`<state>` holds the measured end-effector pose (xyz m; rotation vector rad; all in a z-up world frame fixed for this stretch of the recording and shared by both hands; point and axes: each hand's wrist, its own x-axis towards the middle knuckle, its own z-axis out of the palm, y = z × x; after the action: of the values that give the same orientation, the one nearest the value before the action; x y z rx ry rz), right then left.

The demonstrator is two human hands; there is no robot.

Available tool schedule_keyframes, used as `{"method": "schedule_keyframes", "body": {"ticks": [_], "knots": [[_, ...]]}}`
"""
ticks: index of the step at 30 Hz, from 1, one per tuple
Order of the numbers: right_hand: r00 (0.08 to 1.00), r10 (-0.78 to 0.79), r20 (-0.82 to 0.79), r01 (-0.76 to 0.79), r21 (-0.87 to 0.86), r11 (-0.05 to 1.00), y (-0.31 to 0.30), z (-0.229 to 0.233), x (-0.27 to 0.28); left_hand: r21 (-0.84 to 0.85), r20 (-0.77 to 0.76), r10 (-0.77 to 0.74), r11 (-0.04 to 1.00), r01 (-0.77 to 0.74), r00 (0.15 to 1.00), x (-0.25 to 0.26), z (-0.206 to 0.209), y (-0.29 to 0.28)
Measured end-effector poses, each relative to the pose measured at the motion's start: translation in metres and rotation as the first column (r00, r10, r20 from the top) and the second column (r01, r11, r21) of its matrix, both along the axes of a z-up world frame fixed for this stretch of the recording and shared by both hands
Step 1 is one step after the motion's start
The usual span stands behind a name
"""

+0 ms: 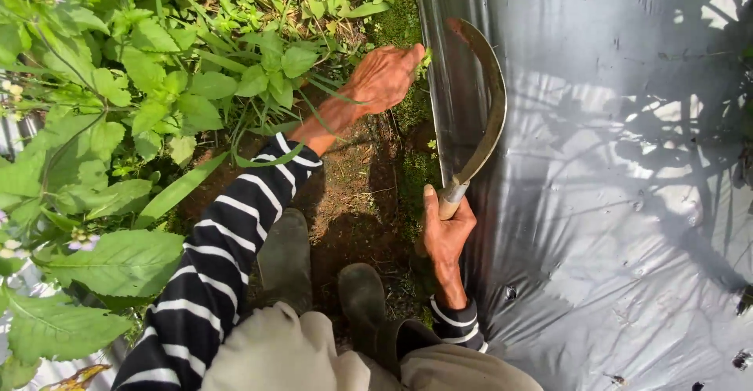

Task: Using a sickle and hands to remove weeds and grass from a garden bed with plastic mulch.

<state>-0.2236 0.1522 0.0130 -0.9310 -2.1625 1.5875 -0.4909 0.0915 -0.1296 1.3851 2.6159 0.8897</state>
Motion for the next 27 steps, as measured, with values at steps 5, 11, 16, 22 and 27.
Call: {"method": "schedule_keyframes", "body": {"ticks": [5, 11, 16, 22, 27], "knots": [[1.0, -0.001, 0.011, 0.001, 0.008, 1.0, 0.002, 0.003, 0.004, -0.101, -0.069, -0.103, 0.99, 0.096, 0.992, 0.042, -0.031, -0.042], [0.999, 0.051, -0.015, -0.05, 0.009, 0.999, 0.006, -0.004, 0.008, 0.091, -0.114, 0.123, 0.989, -0.113, 0.986, 0.037, -0.018, -0.04], [0.999, 0.047, 0.014, -0.048, 0.01, 0.999, 0.008, -0.004, 0.011, 0.266, 0.145, 0.154, 0.945, -0.188, 0.978, 0.027, -0.014, -0.041], [0.997, 0.05, 0.05, -0.051, 0.016, 0.999, 0.01, -0.007, 0.015, 0.059, -0.132, 0.26, 0.965, -0.255, 0.956, 0.03, 0.01, -0.068], [0.997, 0.056, 0.054, -0.055, -0.02, 0.998, 0.006, -0.015, 0.017, -0.383, -0.199, 0.372, 0.822, -0.421, 0.907, 0.012, -0.037, -0.052]]}}
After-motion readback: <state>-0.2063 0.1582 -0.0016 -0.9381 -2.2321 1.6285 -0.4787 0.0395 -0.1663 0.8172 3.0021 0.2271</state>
